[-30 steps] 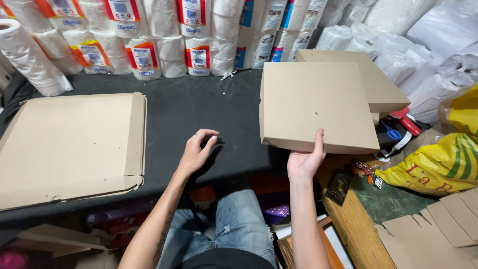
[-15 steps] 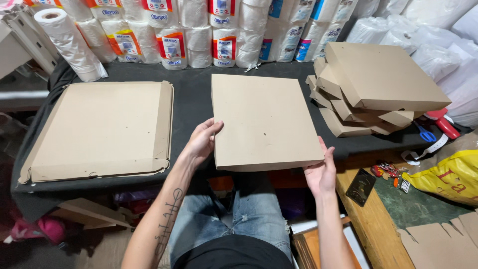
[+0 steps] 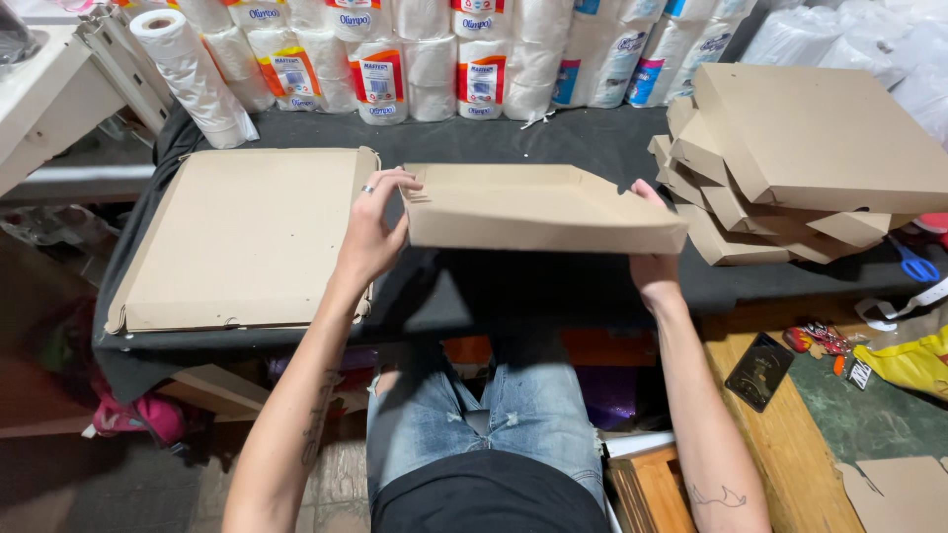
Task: The person repeatedly picks up a flat cardboard sheet, folds the sides and flaps to form a box, and places the assembled box onto a stack.
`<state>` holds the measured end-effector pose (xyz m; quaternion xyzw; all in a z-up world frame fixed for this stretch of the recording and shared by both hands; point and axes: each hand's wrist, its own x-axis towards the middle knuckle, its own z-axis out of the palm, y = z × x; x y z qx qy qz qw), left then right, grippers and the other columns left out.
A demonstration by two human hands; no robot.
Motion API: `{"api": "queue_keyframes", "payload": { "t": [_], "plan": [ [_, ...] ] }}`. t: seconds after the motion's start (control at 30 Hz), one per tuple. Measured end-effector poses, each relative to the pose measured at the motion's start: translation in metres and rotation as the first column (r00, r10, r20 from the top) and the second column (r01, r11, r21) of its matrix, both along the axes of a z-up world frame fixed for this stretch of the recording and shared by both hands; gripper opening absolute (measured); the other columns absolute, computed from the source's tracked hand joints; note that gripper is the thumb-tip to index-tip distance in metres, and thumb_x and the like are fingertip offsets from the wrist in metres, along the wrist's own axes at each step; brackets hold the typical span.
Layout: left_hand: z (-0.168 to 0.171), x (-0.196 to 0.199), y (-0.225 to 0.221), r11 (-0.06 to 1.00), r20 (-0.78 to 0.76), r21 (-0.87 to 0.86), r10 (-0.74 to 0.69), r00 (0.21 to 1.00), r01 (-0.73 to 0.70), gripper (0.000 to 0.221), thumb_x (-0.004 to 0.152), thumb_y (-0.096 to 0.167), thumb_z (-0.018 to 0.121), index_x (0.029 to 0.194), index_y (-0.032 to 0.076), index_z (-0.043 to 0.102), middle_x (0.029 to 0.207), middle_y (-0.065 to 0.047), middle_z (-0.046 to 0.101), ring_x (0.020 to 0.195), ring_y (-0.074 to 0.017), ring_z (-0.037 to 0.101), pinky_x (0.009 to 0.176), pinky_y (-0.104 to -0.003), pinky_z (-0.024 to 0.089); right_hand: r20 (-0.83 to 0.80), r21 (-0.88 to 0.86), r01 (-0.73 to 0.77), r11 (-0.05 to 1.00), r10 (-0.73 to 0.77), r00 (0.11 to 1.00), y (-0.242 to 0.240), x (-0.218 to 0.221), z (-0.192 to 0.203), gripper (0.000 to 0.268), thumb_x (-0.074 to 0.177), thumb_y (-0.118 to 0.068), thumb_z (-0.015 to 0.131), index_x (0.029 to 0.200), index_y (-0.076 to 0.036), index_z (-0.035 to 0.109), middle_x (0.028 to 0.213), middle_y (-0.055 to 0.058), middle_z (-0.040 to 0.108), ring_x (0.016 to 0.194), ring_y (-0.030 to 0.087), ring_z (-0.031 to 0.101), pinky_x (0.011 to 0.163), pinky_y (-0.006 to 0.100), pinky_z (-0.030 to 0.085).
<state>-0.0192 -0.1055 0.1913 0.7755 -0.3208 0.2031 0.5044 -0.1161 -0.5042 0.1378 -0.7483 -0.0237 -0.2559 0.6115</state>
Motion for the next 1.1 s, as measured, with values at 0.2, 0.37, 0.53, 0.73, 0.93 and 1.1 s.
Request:
{"api": "queue_keyframes", "payload": {
  "t": [0.2,0.37,0.53,0.73,0.93,1.1],
  "plan": [
    [-0.048,0.032,0.008,0.863,0.121,0.469,0.145,0.982,-0.186,0.06,0.085,-0.021,0.057,0.135,0.013,0.056,0.158,-0.013,0.042,0.147,-0.0412,0.037,0.116,-0.052,0.044,-0.08,-0.187,0.02,0.982,-0.036,0.996,0.031,-0.029,0.007,0.078,0.082,0.026,0.043,0.154,-0.005,0.042,0.148,0.025,0.046,0.14,0.044,0.044,0.112,0.054,0.045],
    [-0.059,0.037,0.004,0.768,-0.033,0.608,0.276,0.961,-0.2,0.086,0.077,-0.026,0.047,0.153,0.016,0.049,0.159,-0.011,0.042,0.149,-0.0382,0.037,0.121,-0.047,0.041,-0.13,-0.375,-0.012,0.927,-0.04,0.991,0.036,-0.046,-0.01,0.052,0.087,0.016,0.058,0.136,-0.002,0.057,0.152,0.027,0.048,0.126,0.046,0.058,0.101,0.047,0.056],
    [-0.028,-0.043,-0.029,0.817,0.222,0.573,-0.084,0.971,-0.061,0.033,0.097,0.057,0.061,0.109,0.028,0.071,0.098,0.001,0.071,0.103,-0.0247,0.069,0.093,-0.04,0.052,0.086,-0.517,0.108,0.849,-0.074,0.994,0.029,-0.048,-0.035,0.014,0.092,-0.006,0.078,0.104,-0.006,0.072,0.132,0.011,0.07,0.108,0.025,0.073,0.084,0.025,0.064],
    [-0.072,-0.024,-0.038,0.703,0.306,0.68,-0.015,0.952,-0.207,0.02,0.104,0.043,0.054,0.101,0.03,0.069,0.082,0.004,0.069,0.087,-0.0209,0.07,0.082,-0.036,0.054,0.253,-0.702,0.221,0.677,-0.053,0.966,0.035,-0.045,-0.025,0.01,0.092,-0.016,0.079,0.101,-0.022,0.079,0.119,0.001,0.078,0.1,0.019,0.076,0.081,0.028,0.064],
    [-0.075,-0.02,-0.033,0.719,0.215,0.67,0.05,0.975,-0.185,0.015,0.105,0.039,0.055,0.104,0.029,0.067,0.085,0.003,0.067,0.089,-0.0201,0.07,0.079,-0.037,0.055,0.129,-0.73,0.151,0.666,-0.084,0.988,0.043,-0.039,-0.019,0.011,0.098,-0.022,0.073,0.108,-0.019,0.075,0.139,-0.002,0.069,0.108,0.025,0.072,0.088,0.038,0.063],
    [-0.07,-0.023,-0.033,0.708,0.227,0.678,0.054,0.972,-0.198,0.013,0.105,0.038,0.055,0.104,0.029,0.065,0.085,0.004,0.065,0.09,-0.0194,0.07,0.079,-0.036,0.055,-0.054,-0.717,-0.004,0.697,-0.049,0.997,0.045,-0.035,-0.003,0.011,0.098,-0.021,0.071,0.107,-0.018,0.075,0.143,-0.001,0.067,0.114,0.03,0.07,0.093,0.044,0.06]
  ]
}}
